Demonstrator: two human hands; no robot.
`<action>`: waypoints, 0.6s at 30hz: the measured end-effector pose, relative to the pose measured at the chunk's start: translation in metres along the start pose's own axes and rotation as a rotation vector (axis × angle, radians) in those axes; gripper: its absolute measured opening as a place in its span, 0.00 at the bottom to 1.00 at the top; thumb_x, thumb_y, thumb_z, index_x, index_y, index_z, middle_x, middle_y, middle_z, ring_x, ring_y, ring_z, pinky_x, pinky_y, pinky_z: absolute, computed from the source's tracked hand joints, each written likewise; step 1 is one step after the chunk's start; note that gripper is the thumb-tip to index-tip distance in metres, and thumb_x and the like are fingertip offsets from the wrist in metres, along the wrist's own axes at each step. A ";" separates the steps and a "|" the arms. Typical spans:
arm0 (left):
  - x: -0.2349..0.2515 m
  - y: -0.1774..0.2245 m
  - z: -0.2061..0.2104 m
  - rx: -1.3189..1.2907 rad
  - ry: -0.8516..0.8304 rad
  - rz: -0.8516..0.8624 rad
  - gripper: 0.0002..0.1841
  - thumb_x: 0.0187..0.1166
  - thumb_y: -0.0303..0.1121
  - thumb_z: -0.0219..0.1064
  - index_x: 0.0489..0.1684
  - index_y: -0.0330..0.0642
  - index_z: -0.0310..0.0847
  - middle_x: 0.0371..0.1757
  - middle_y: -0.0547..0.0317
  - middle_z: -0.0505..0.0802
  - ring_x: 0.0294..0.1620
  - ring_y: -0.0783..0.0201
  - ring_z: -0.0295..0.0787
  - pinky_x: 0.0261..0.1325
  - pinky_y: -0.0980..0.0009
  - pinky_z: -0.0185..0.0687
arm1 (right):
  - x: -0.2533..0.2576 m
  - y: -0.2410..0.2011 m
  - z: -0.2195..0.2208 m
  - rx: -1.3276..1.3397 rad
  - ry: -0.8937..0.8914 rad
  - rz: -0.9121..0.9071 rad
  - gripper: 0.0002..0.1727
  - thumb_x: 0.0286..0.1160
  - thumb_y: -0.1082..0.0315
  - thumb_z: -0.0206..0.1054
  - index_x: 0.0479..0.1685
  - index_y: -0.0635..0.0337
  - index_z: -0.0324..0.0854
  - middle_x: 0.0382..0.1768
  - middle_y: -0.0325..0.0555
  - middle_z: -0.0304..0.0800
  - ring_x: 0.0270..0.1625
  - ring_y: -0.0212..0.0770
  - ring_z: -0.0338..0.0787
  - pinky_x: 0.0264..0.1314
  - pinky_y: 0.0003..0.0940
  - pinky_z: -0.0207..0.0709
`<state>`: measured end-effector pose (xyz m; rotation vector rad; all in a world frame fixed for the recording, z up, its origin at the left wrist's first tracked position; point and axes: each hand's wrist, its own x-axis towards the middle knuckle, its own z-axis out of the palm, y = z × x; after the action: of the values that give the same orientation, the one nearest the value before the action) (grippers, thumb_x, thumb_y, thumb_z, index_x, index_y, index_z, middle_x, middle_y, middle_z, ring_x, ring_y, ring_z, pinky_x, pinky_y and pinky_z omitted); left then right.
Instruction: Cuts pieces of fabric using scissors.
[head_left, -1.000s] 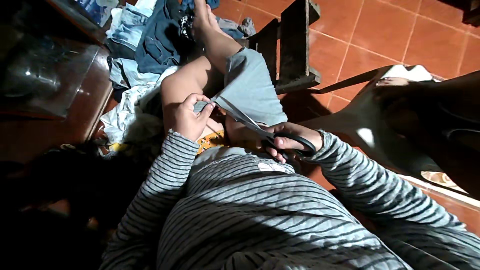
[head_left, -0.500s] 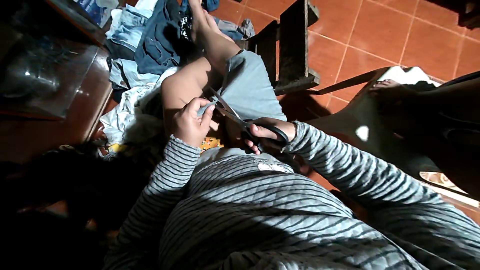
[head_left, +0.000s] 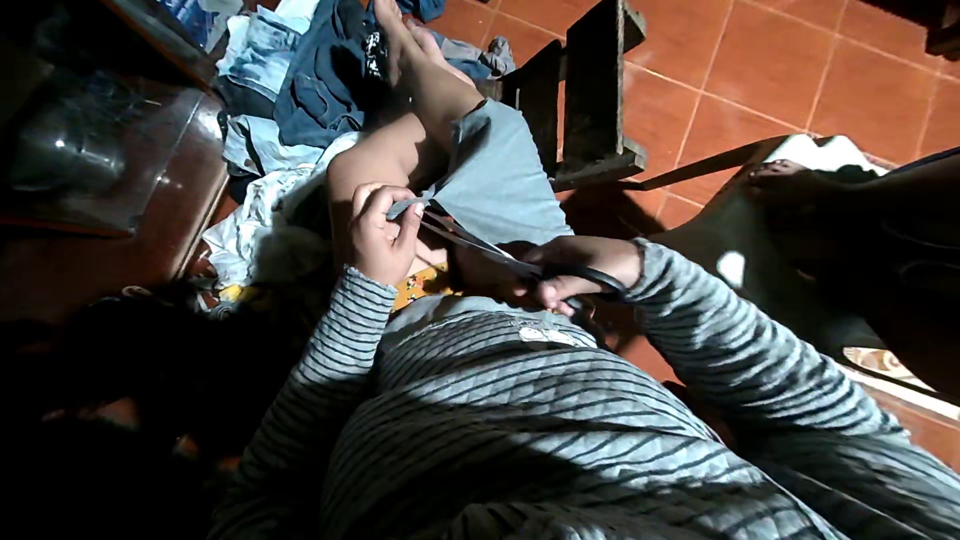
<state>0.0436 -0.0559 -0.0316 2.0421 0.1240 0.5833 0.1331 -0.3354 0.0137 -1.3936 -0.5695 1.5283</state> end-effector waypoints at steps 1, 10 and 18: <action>0.003 -0.004 0.001 -0.071 -0.025 0.008 0.11 0.80 0.28 0.66 0.48 0.26 0.85 0.60 0.37 0.88 0.67 0.58 0.84 0.68 0.69 0.80 | -0.012 -0.001 -0.003 -0.001 0.027 -0.018 0.24 0.66 0.44 0.76 0.44 0.55 0.85 0.23 0.31 0.88 0.21 0.25 0.86 0.24 0.20 0.82; 0.041 0.042 0.030 -0.344 -0.128 0.164 0.05 0.82 0.25 0.60 0.44 0.30 0.76 0.44 0.57 0.88 0.46 0.77 0.85 0.53 0.78 0.82 | 0.017 -0.015 0.029 -0.506 1.081 -0.558 0.39 0.56 0.53 0.85 0.66 0.65 0.75 0.42 0.43 0.92 0.40 0.32 0.92 0.45 0.32 0.89; 0.072 0.045 0.035 -0.247 -0.209 0.315 0.07 0.85 0.24 0.56 0.48 0.27 0.75 0.51 0.43 0.92 0.57 0.61 0.91 0.66 0.63 0.85 | 0.040 -0.018 0.006 -0.480 1.288 -0.585 0.27 0.59 0.74 0.75 0.63 0.68 0.77 0.37 0.48 0.92 0.34 0.34 0.91 0.40 0.34 0.87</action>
<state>0.1161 -0.0842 0.0177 1.8775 -0.3820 0.5430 0.1382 -0.2912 0.0103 -1.9764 -0.4288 -0.1269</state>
